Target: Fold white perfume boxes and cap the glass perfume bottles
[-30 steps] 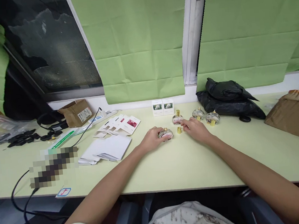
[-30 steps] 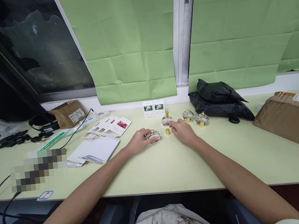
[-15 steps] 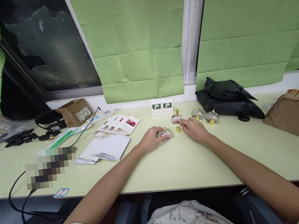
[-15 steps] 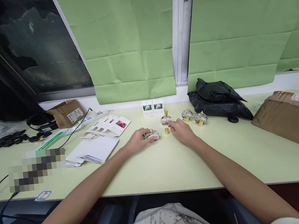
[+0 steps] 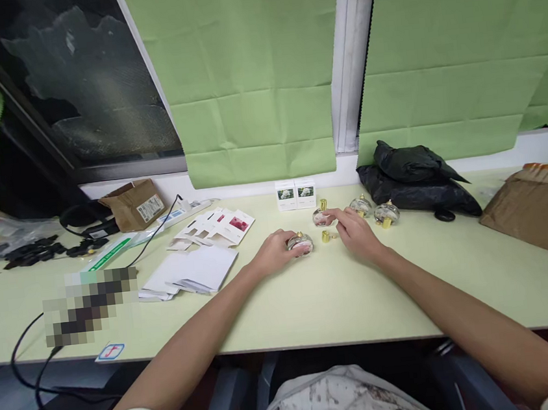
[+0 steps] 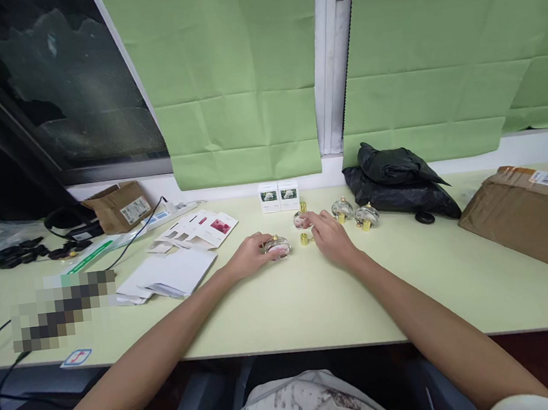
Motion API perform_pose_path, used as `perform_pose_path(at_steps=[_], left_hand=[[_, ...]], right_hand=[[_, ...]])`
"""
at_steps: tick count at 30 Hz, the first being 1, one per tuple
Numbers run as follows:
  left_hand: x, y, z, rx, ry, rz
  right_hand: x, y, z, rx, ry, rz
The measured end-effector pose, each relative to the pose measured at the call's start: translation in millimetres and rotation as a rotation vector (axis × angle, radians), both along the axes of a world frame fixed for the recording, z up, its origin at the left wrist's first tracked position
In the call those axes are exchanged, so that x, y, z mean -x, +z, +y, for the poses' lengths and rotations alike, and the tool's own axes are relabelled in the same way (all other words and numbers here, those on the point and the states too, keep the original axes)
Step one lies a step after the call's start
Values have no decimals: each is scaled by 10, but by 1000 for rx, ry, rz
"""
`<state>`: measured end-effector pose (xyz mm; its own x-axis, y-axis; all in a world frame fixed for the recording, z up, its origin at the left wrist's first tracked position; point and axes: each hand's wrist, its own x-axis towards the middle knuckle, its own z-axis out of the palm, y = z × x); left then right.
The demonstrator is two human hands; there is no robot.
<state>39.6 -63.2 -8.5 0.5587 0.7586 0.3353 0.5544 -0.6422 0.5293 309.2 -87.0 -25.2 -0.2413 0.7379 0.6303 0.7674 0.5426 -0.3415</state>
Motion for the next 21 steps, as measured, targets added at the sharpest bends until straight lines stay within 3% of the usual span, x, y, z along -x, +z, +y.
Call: perform_pose_path(at_steps=[6,21], left_hand=[[7,-14,6,-10,-18,-4],[7,-26,20,-7,-19,-6]], right_hand=[[35,-38,-5,69,92,-44],[16,-127,59,66,51,-101]])
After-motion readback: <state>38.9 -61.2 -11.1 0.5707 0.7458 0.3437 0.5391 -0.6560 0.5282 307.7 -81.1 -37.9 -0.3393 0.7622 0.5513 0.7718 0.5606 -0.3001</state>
